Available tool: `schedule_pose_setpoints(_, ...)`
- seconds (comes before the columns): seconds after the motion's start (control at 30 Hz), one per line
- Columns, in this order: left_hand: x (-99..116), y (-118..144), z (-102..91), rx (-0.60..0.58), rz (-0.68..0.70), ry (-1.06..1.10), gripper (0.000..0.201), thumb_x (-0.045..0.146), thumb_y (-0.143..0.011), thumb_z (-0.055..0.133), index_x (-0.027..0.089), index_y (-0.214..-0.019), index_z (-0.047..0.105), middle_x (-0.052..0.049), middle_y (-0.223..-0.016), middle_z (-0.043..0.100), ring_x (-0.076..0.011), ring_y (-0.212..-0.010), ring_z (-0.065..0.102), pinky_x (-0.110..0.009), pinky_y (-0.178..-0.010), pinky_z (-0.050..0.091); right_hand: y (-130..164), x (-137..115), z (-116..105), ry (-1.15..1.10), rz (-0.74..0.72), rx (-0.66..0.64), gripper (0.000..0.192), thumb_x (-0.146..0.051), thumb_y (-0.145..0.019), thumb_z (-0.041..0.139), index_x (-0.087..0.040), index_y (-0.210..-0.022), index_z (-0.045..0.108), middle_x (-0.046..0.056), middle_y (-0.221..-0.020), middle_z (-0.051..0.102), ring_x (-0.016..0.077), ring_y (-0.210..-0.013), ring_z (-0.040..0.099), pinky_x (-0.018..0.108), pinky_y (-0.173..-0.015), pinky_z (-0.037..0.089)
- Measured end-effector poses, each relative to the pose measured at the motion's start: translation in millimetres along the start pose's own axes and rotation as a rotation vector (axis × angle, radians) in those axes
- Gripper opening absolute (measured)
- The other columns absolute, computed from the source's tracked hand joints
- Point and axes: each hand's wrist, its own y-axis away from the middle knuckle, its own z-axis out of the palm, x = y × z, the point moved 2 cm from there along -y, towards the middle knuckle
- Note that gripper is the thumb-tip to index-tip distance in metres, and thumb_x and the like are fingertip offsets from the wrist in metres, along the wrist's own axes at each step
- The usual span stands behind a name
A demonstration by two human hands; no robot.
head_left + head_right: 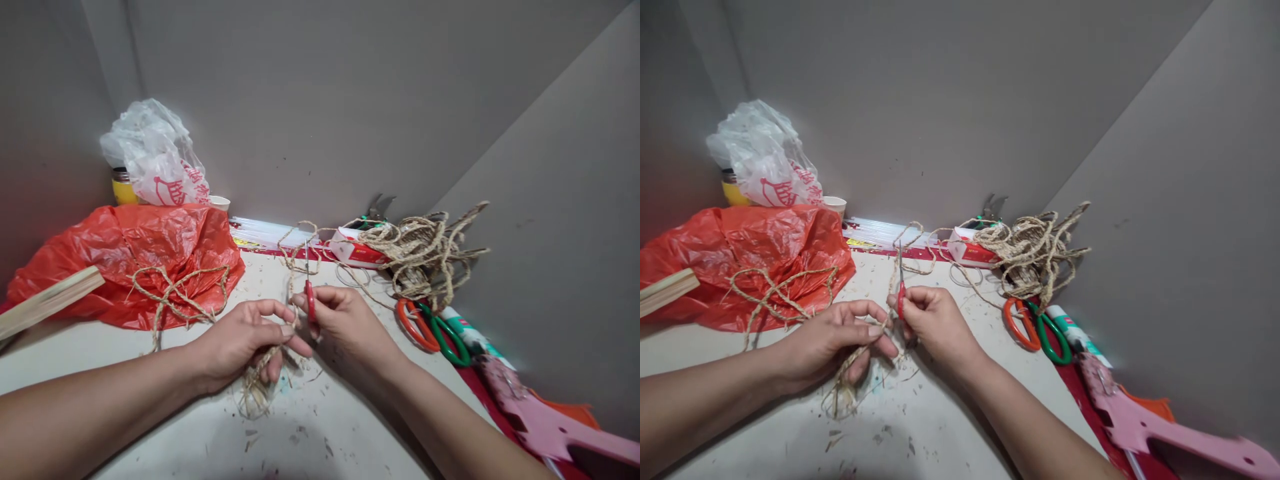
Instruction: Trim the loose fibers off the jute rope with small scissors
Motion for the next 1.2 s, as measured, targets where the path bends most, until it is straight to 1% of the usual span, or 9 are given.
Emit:
schedule_pose_setpoints(0.13,7,-2,-7.0,0.069,0.012,0.162,0.016,0.013,-0.076,0.061,0.015,-0.089,0.052,-0.012,-0.083,0.071,-0.0038,-0.037,0.048,-0.014,-0.037,0.035,-1,-12,-12,0.23,-0.069,0.016,0.034,-0.041,-0.075,0.057,-0.018,-0.052,0.045,-0.006,-0.045,0.04,0.0071,-0.044,0.032,0.022,-0.045,0.026)
schedule_pose_setpoints(0.2,9,-4,-10.0,0.084,0.024,0.216,0.018,0.011,-0.075,0.061,0.015,-0.09,0.051,-0.011,-0.083,0.071,-0.0041,-0.038,0.049,-0.014,-0.036,0.034,3,-21,-17,0.432,-0.15,-0.072,0.032,-0.035,-0.076,0.051,-0.018,-0.05,0.042,-0.006,-0.047,0.038,0.0076,-0.047,0.032,0.022,-0.047,0.026)
schedule_pose_setpoints(0.27,10,-5,-12.4,0.082,0.027,0.25,0.018,0.01,-0.075,0.06,0.015,-0.09,0.05,-0.01,-0.083,0.07,-0.0045,-0.038,0.05,-0.014,-0.037,0.035,8,-28,-19,0.705,-0.218,-0.172,0.026,-0.031,-0.075,0.049,-0.018,-0.052,0.044,-0.006,-0.049,0.038,0.0078,-0.048,0.032,0.022,-0.047,0.025)
schedule_pose_setpoints(0.3,10,-5,-13.3,0.078,0.031,0.26,0.018,0.01,-0.076,0.059,0.016,-0.09,0.05,-0.009,-0.082,0.07,-0.0046,-0.038,0.051,-0.014,-0.037,0.035,11,-31,-20,0.863,-0.254,-0.184,0.025,-0.03,-0.073,0.05,-0.018,-0.052,0.045,-0.006,-0.048,0.037,0.0075,-0.047,0.031,0.022,-0.047,0.023)
schedule_pose_setpoints(0.4,8,-6,-15.5,0.078,0.045,0.275,0.018,0.01,-0.076,0.059,0.017,-0.09,0.049,-0.008,-0.081,0.07,-0.0042,-0.038,0.051,-0.013,-0.037,0.035,20,-40,-21,1.257,-0.349,-0.137,0.023,-0.032,-0.07,0.053,-0.018,-0.053,0.049,-0.005,-0.047,0.041,0.0077,-0.045,0.03,0.025,-0.048,0.019)
schedule_pose_setpoints(0.5,7,-6,-16.9,0.088,0.054,0.265,0.02,0.011,-0.076,0.059,0.017,-0.092,0.048,-0.007,-0.079,0.069,-0.0044,-0.039,0.051,-0.013,-0.037,0.035,27,-47,-20,1.468,-0.419,-0.089,0.026,-0.04,-0.072,0.053,-0.019,-0.057,0.055,-0.002,-0.049,0.05,0.01,-0.046,0.037,0.027,-0.05,0.02)
schedule_pose_setpoints(0.77,8,-7,-15.1,0.111,0.094,0.194,0.017,0.01,-0.077,0.057,0.015,-0.091,0.049,-0.007,-0.075,0.068,-0.0042,-0.038,0.049,-0.014,-0.037,0.034,32,-50,-18,1.665,-0.467,-0.04,0.028,-0.045,-0.074,0.051,-0.021,-0.063,0.061,0.003,-0.051,0.059,0.0169,-0.047,0.05,0.029,-0.051,0.02)
schedule_pose_setpoints(1.0,7,-8,-15.8,0.114,0.101,0.163,0.018,0.012,-0.076,0.058,0.016,-0.091,0.048,-0.006,-0.076,0.068,-0.0048,-0.039,0.049,-0.015,-0.038,0.035,29,-43,-11,1.672,-0.408,-0.026,0.028,-0.044,-0.076,0.051,-0.02,-0.067,0.063,0.005,-0.054,0.063,0.018,-0.05,0.055,0.029,-0.051,0.022)
schedule_pose_setpoints(1.2,6,-8,-15.7,0.117,0.1,0.146,0.019,0.014,-0.077,0.06,0.017,-0.091,0.047,-0.006,-0.078,0.068,-0.0045,-0.038,0.048,-0.015,-0.037,0.035,28,-38,-10,1.609,-0.37,-0.023,0.03,-0.041,-0.079,0.048,-0.021,-0.061,0.061,0.003,-0.051,0.062,0.0147,-0.046,0.053,0.028,-0.049,0.018)
